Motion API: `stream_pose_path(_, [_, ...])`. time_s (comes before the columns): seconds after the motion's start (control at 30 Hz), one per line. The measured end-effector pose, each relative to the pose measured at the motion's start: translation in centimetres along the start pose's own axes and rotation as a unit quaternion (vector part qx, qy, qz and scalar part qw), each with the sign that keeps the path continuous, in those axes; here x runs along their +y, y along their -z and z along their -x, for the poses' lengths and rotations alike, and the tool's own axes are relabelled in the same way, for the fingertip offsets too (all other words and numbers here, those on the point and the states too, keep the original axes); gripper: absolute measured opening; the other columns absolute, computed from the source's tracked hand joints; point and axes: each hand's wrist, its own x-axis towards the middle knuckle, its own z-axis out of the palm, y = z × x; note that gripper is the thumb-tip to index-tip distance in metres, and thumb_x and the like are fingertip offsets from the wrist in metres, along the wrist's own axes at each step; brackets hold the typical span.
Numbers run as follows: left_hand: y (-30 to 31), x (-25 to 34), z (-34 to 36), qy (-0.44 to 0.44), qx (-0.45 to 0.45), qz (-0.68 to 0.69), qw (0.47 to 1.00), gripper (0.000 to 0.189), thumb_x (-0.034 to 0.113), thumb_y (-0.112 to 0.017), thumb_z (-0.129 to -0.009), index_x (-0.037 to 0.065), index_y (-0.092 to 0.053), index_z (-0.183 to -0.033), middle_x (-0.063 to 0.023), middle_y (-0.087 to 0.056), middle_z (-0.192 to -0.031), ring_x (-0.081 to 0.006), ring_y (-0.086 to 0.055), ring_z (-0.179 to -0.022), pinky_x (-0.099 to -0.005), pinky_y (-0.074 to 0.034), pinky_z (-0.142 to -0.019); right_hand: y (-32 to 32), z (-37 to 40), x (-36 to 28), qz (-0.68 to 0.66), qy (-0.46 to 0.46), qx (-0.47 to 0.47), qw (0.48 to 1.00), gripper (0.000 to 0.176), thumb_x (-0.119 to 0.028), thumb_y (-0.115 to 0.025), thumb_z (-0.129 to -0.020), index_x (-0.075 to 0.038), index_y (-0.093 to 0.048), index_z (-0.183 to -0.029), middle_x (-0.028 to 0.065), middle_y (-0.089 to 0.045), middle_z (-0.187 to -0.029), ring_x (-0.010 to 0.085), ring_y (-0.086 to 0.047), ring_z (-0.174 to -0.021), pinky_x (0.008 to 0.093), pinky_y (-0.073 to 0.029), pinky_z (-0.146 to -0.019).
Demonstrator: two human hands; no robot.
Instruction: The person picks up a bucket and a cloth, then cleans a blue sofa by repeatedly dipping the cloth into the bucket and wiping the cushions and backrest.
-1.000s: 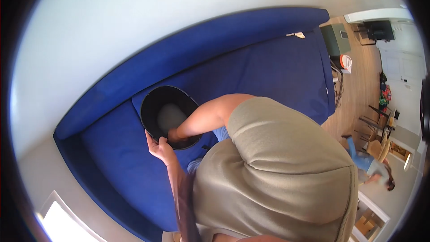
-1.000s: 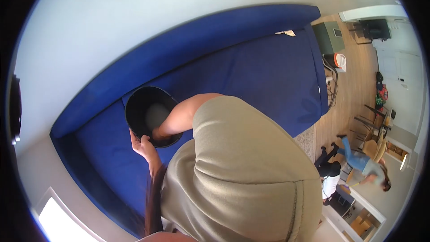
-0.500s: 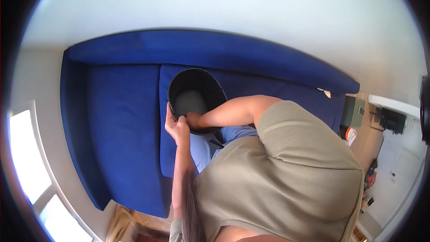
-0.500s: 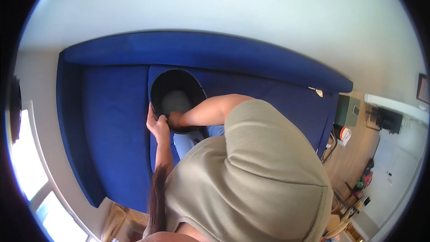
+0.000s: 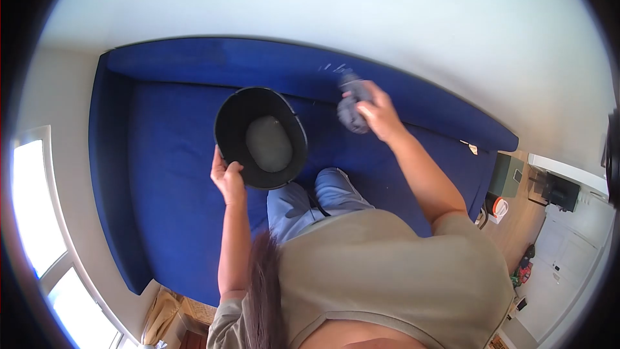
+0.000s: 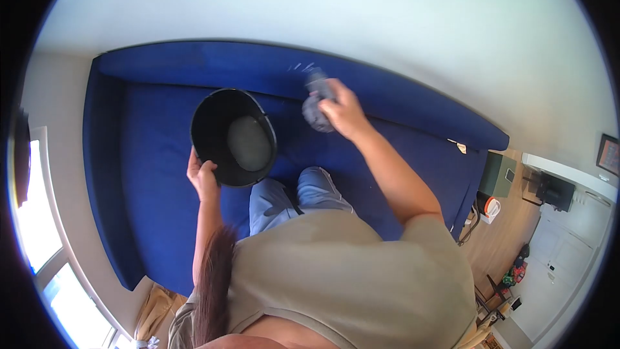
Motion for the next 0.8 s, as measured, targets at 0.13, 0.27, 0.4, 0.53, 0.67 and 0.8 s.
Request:
stream_pose_path(0.13, [3.8, 3.0, -2.8, 0.001, 0.043, 0.029, 0.999, 0.061, -0.015, -0.039, -0.061, -0.005, -0.053, -0.120, -0.0103, -0.063, -0.102, -0.0177, -0.062, -0.088, -0.0232, -0.049, -0.074, 5.5, -3.0, 6.6, 0.425, 0.212, 0.156, 0.866, 0.059, -0.029, -0.062, -0.086, 0.001, -0.040, -0.132, 0.0207, -0.048, -0.123, 0.0355, -0.048, -0.115, 0.0423, -0.036, -0.100])
stream_pose_path(0.27, [9.0, 5.5, -5.8, -0.011, 0.137, 0.030, 0.990, 0.056, -0.013, -0.039, -0.061, -0.003, -0.055, -0.113, -0.0097, -0.062, -0.093, -0.0211, -0.062, -0.079, -0.0294, -0.053, -0.073, 2.8, -7.4, 11.8, 0.649, 0.233, 0.166, 0.705, 0.078, -0.032, -0.073, -0.074, -0.001, -0.035, -0.135, 0.0212, -0.047, -0.123, 0.0395, -0.043, -0.117, 0.0551, -0.027, -0.102])
stream_pose_path(0.4, [13.0, 6.2, -9.0, -0.039, 0.165, 0.019, 0.985, 0.060, -0.012, -0.040, -0.060, -0.003, -0.053, -0.118, -0.0124, -0.062, -0.097, -0.0243, -0.063, -0.084, -0.0324, -0.055, -0.077, -8.5, -14.6, 8.6, 0.589, 0.300, 0.133, 0.739, 0.069, -0.031, -0.076, -0.068, -0.002, -0.046, -0.124, 0.0170, -0.054, -0.109, 0.0373, -0.049, -0.103, 0.0502, -0.035, -0.092])
stream_pose_path(0.53, [18.3, 4.3, -12.5, -0.075, 0.219, -0.010, 0.973, 0.062, -0.011, -0.042, -0.061, -0.004, -0.053, -0.122, -0.0127, -0.061, -0.103, -0.0238, -0.062, -0.087, -0.0303, -0.053, -0.076, -23.7, -23.9, 6.5, 0.519, 0.342, 0.081, 0.779, 0.058, -0.041, -0.071, -0.072, -0.003, -0.052, -0.111, 0.0166, -0.055, -0.103, 0.0327, -0.051, -0.100, 0.0487, -0.037, -0.090])
stream_pose_path(0.67, [19.3, 4.5, -14.1, -0.076, 0.228, -0.081, 0.967, 0.061, -0.008, -0.045, -0.061, -0.004, -0.054, -0.121, -0.0126, -0.061, -0.103, -0.0252, -0.059, -0.091, -0.0329, -0.050, -0.081, -31.1, -28.8, 6.8, 0.551, 0.343, 0.101, 0.754, 0.069, -0.046, -0.066, -0.077, 0.004, -0.049, -0.122, 0.0199, -0.055, -0.114, 0.0342, -0.048, -0.114, 0.0516, -0.030, -0.101])
stream_pose_path(0.8, [19.2, 4.6, -14.6, -0.055, 0.244, -0.116, 0.961, 0.063, -0.005, -0.047, -0.060, -0.004, -0.054, -0.122, -0.0137, -0.060, -0.103, -0.0266, -0.058, -0.088, -0.0344, -0.050, -0.076, -22.8, -24.3, 8.3, 0.582, 0.318, 0.136, 0.736, 0.062, -0.043, -0.067, -0.075, 0.000, -0.054, -0.119, 0.0146, -0.057, -0.107, 0.0295, -0.051, -0.108, 0.0516, -0.031, -0.100])
